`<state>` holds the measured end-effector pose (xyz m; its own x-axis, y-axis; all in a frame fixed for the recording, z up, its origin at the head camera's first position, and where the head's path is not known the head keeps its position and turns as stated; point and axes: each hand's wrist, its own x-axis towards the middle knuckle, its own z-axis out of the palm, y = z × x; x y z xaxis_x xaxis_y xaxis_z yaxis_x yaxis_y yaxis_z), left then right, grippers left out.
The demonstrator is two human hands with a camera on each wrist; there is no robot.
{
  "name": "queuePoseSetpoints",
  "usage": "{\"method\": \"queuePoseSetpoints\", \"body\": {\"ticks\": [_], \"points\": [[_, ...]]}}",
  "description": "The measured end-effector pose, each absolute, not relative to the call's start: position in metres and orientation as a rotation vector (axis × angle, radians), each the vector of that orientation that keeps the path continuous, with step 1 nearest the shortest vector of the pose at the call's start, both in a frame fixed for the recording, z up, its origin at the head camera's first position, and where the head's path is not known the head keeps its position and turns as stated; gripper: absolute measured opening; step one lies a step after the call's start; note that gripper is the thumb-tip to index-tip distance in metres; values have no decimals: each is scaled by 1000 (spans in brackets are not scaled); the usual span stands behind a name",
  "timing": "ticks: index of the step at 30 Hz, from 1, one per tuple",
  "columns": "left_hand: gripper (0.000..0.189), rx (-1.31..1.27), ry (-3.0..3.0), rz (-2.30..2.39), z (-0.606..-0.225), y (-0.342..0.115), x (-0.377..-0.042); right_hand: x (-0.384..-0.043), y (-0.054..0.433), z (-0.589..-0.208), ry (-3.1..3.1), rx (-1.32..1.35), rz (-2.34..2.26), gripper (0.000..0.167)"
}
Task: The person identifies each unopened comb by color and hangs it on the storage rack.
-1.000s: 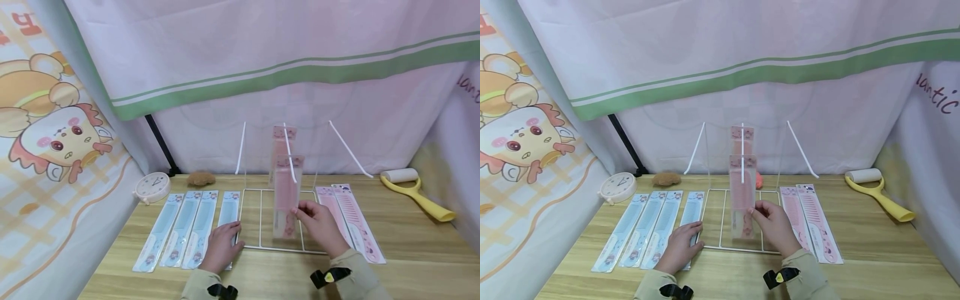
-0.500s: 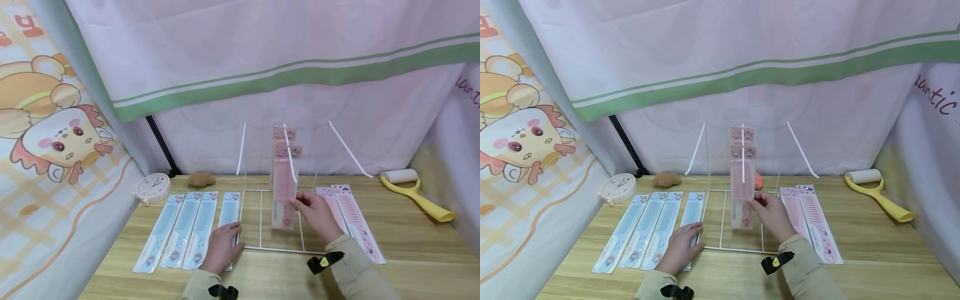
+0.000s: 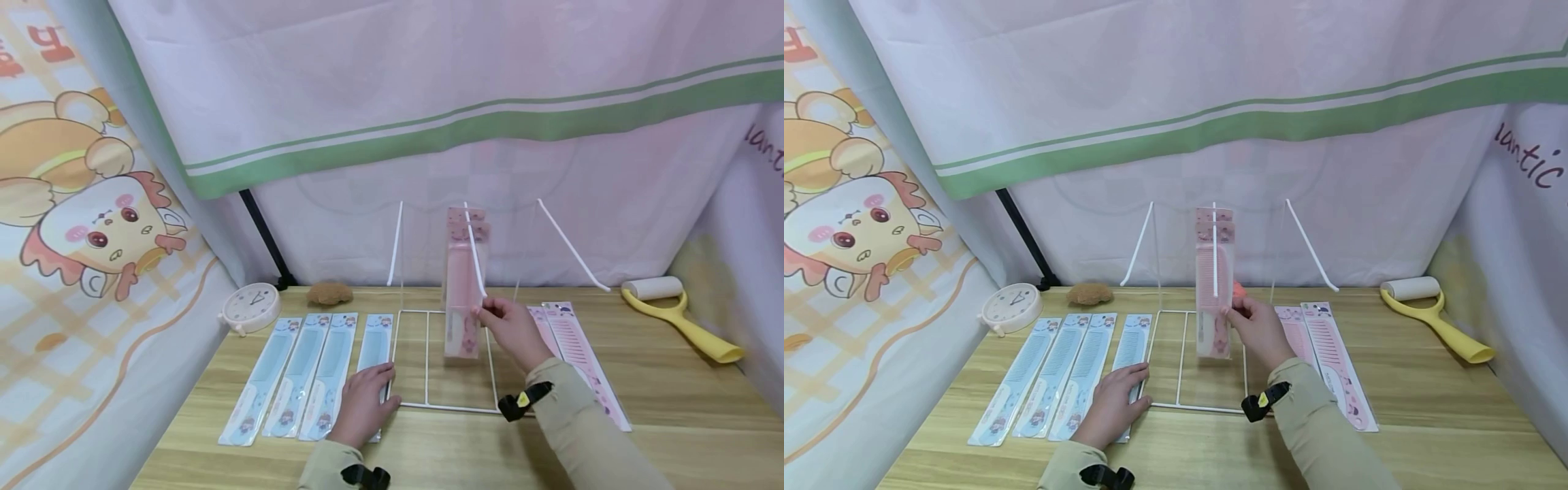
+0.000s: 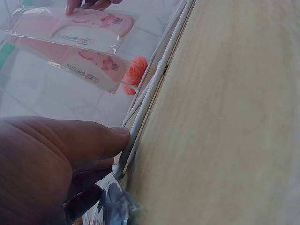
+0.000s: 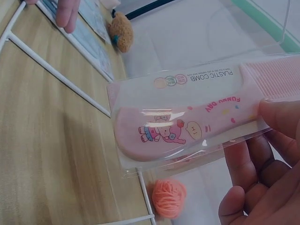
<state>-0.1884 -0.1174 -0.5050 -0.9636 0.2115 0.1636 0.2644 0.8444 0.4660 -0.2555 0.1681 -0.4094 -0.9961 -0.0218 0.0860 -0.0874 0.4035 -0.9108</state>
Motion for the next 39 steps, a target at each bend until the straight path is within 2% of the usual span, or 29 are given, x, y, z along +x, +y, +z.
{"method": "queuePoseSetpoints", "body": {"ticks": [8, 20, 30, 39], "points": [[50, -386, -2911, -781, -505, -115, -187, -266, 170, -404, -2590, 69, 1719, 35], [50, -395, -2900, -779, -505, -114, -185, -282, 176, -397, -2559, 79, 1777, 28], [50, -403, -2889, -778, -503, -113, -184, -289, 183, -398, -2611, 62, 1772, 32], [51, -368, -2921, -790, -500, -117, -185, -298, 183, -404, -2546, 95, 1692, 27]]}}
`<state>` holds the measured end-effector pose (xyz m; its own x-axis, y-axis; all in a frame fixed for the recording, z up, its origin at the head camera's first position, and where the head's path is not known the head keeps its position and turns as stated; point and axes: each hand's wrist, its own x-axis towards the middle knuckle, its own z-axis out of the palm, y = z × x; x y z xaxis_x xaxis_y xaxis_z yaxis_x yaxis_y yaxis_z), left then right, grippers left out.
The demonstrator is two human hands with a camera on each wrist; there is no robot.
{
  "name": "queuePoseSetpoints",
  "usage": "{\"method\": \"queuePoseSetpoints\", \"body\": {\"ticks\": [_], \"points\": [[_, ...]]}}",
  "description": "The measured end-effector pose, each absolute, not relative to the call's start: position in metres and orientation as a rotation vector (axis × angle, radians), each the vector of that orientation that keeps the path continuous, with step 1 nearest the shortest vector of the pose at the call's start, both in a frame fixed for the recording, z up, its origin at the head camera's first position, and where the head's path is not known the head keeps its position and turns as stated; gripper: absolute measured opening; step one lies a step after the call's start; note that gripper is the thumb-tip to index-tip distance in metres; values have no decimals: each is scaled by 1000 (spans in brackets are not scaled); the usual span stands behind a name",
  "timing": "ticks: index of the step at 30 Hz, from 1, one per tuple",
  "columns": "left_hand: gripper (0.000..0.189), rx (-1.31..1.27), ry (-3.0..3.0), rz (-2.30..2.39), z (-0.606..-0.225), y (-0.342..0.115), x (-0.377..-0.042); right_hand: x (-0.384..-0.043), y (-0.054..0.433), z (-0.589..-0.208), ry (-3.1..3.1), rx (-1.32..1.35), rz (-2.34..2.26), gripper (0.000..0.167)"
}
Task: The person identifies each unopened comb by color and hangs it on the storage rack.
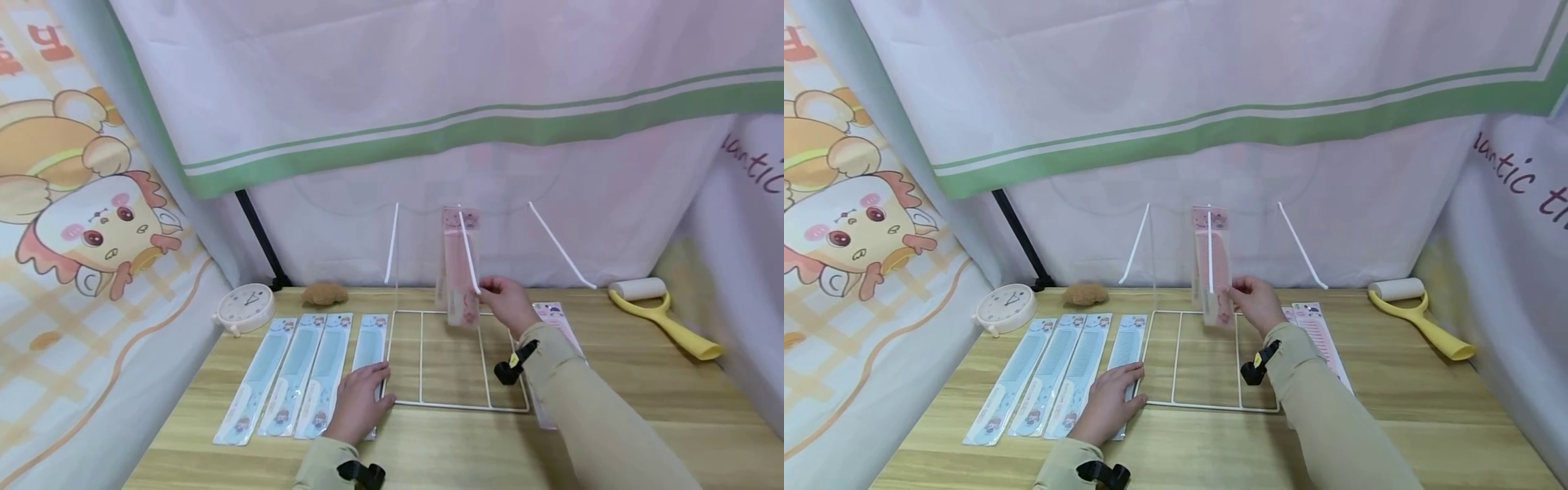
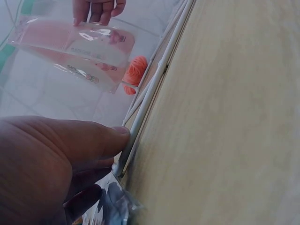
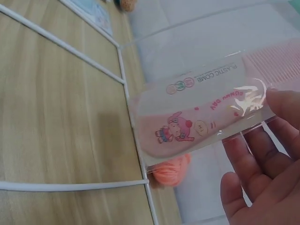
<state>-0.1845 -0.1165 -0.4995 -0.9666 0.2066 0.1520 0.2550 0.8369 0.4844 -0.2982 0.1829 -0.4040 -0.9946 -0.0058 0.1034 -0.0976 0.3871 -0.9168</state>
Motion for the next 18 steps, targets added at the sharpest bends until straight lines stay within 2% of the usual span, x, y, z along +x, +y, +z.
{"method": "queuePoseSetpoints", "body": {"ticks": [18], "points": [[50, -374, -2904, -785, -501, -117, -185, -273, 218, -456, -2656, 125, 1433, 29]]}}
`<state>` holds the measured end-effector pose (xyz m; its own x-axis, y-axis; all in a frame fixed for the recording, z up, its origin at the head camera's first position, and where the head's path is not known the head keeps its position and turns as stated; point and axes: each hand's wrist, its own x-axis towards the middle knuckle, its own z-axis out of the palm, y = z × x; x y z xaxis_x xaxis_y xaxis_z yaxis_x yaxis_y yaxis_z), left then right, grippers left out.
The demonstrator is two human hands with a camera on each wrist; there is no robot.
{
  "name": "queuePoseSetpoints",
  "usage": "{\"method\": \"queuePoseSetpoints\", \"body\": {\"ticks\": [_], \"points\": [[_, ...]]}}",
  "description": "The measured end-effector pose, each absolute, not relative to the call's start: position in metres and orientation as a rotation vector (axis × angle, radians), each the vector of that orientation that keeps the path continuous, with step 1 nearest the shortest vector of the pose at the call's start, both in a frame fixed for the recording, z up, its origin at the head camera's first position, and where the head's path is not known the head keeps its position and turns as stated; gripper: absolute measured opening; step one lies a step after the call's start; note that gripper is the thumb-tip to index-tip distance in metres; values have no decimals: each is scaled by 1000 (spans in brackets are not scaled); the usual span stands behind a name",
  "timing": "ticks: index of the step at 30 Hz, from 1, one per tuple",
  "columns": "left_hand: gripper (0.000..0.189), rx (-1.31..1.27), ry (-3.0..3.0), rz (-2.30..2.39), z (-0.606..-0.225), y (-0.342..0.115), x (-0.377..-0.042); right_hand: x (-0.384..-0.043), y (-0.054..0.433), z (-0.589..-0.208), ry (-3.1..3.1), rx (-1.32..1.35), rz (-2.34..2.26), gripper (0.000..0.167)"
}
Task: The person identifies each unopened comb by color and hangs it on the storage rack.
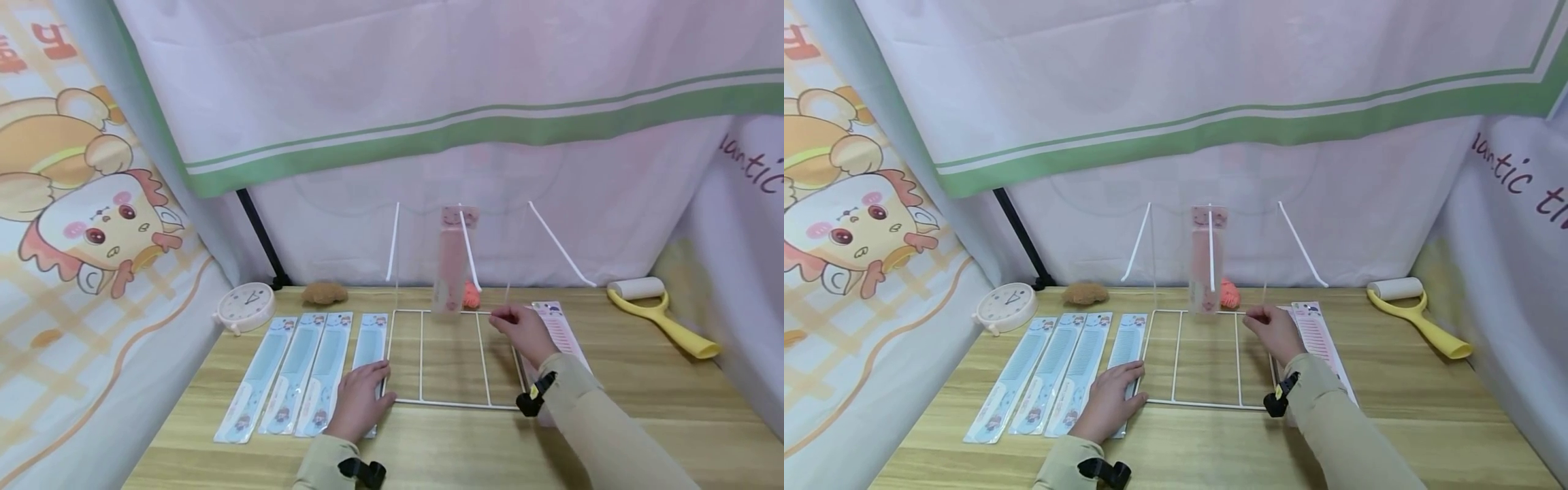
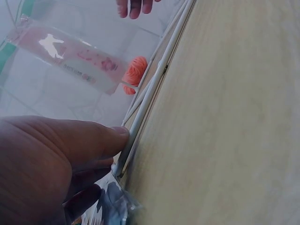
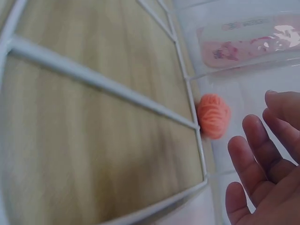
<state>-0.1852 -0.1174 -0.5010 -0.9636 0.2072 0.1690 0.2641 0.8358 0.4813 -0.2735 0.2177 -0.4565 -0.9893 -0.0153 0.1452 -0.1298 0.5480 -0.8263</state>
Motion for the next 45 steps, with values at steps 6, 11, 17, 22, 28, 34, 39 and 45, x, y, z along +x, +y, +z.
{"method": "queuePoseSetpoints", "body": {"ticks": [6, 11, 17, 22, 28, 34, 39, 45], "points": [[50, -368, -2903, -789, -502, -117, -186, -262, 231, -463, -2662, 107, 1281, 27], [50, -369, -2900, -788, -503, -117, -186, -256, 247, -471, -2667, 45, 1192, 27], [51, -366, -2903, -788, -503, -118, -186, -253, 265, -476, -2681, 26, 1060, 34], [50, -375, -2899, -790, -505, -119, -187, -250, 278, -480, -2728, -60, 970, 44], [50, -375, -2895, -788, -504, -118, -187, -248, 292, -488, -2805, -227, 918, 57], [50, -374, -2897, -791, -505, -119, -187, -247, 307, -493, -2874, -297, 868, 64], [50, -374, -2893, -795, -504, -119, -187, -246, 318, -494, -2971, -309, 762, 77], [50, -378, -2896, -783, -506, -119, -188, -244, 332, -491, -3081, -329, 650, 100]]}}
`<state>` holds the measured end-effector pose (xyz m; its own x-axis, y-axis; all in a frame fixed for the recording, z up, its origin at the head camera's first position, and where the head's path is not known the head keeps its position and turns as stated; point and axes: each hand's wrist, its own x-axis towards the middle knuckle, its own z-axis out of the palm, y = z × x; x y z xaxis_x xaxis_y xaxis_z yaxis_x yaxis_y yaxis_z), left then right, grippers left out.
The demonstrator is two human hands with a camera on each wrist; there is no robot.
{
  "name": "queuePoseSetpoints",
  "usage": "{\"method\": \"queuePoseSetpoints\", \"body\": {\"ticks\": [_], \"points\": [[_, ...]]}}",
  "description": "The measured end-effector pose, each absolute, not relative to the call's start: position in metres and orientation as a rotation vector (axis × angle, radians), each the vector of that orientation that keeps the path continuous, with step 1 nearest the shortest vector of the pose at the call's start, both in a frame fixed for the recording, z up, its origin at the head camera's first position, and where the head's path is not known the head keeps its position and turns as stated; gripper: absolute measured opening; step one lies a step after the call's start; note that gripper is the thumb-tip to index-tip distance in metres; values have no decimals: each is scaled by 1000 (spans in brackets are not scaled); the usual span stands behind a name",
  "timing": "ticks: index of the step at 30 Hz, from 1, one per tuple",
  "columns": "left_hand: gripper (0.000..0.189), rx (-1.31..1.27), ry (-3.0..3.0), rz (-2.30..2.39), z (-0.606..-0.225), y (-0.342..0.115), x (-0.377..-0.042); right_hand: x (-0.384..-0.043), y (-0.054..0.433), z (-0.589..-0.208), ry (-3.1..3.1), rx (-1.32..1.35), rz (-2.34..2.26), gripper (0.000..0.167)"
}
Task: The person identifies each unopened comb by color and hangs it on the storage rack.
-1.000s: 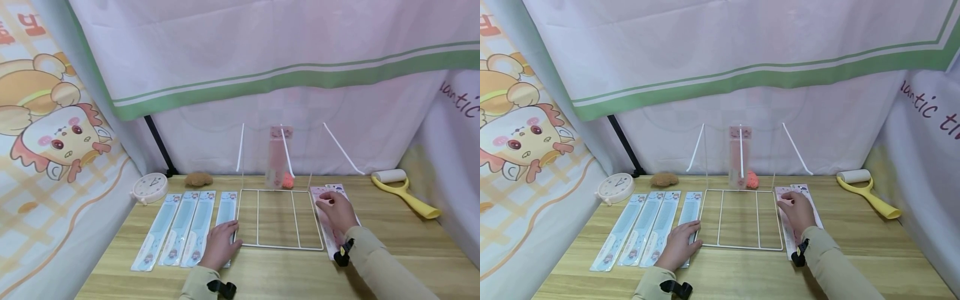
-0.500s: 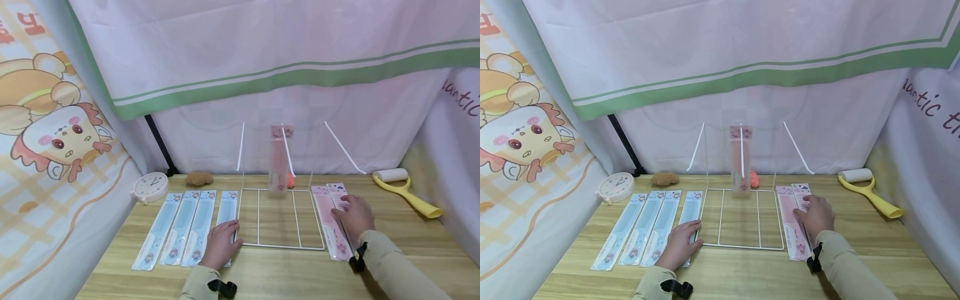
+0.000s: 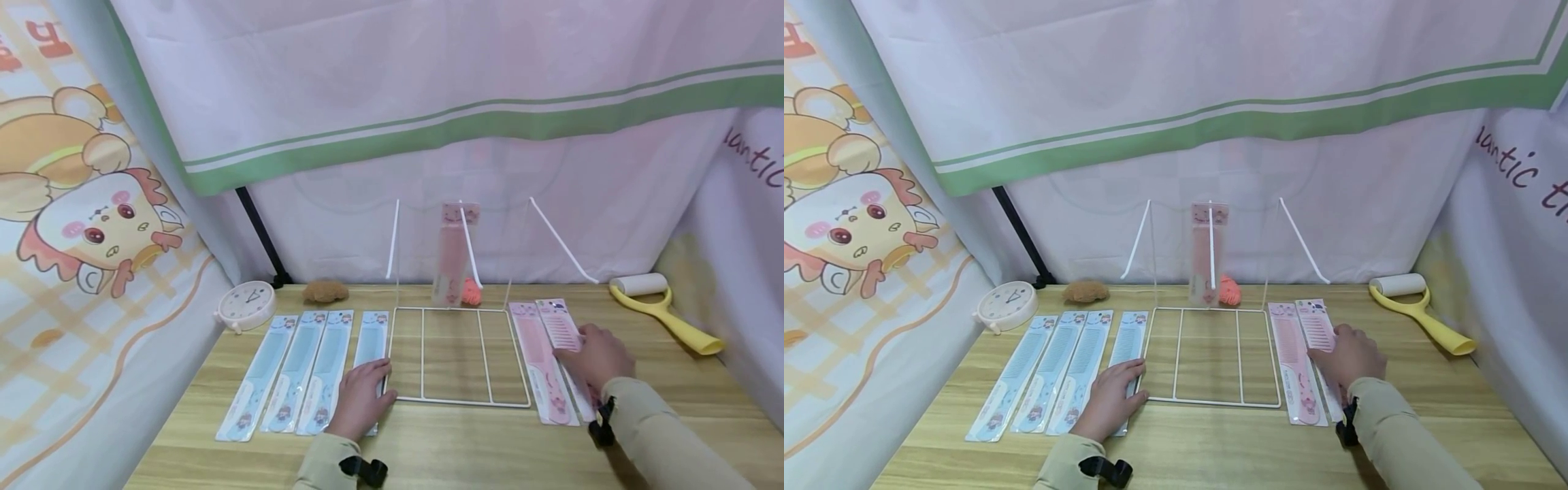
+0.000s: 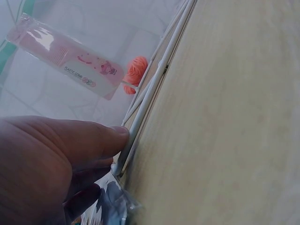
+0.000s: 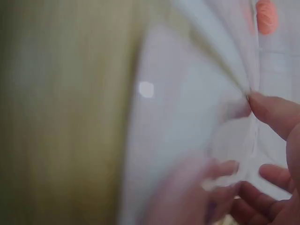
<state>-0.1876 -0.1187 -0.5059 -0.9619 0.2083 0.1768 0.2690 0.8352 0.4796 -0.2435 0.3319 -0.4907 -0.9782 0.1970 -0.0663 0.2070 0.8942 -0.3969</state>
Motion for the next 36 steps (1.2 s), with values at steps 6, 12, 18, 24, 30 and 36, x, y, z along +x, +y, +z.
{"method": "queuePoseSetpoints", "body": {"ticks": [6, 12, 18, 24, 30, 36], "points": [[50, -379, -2893, -775, -507, -118, -188, -242, 342, -480, 2865, 383, -768, 110], [50, -382, -2901, -781, -507, -118, -188, -240, 348, -476, 2798, 367, -867, 91], [49, -376, -2905, -776, -506, -118, -188, -238, 351, -477, 2896, 331, -849, 85], [49, -372, -2914, -767, -505, -118, -187, -233, 351, -475, 2919, 375, -905, 67], [49, -381, -2906, -780, -503, -118, -185, -228, 344, -462, 2926, 451, -1011, 61], [49, -381, -2912, -785, -500, -118, -184, -221, 336, -451, 2971, 454, -1081, 56]]}}
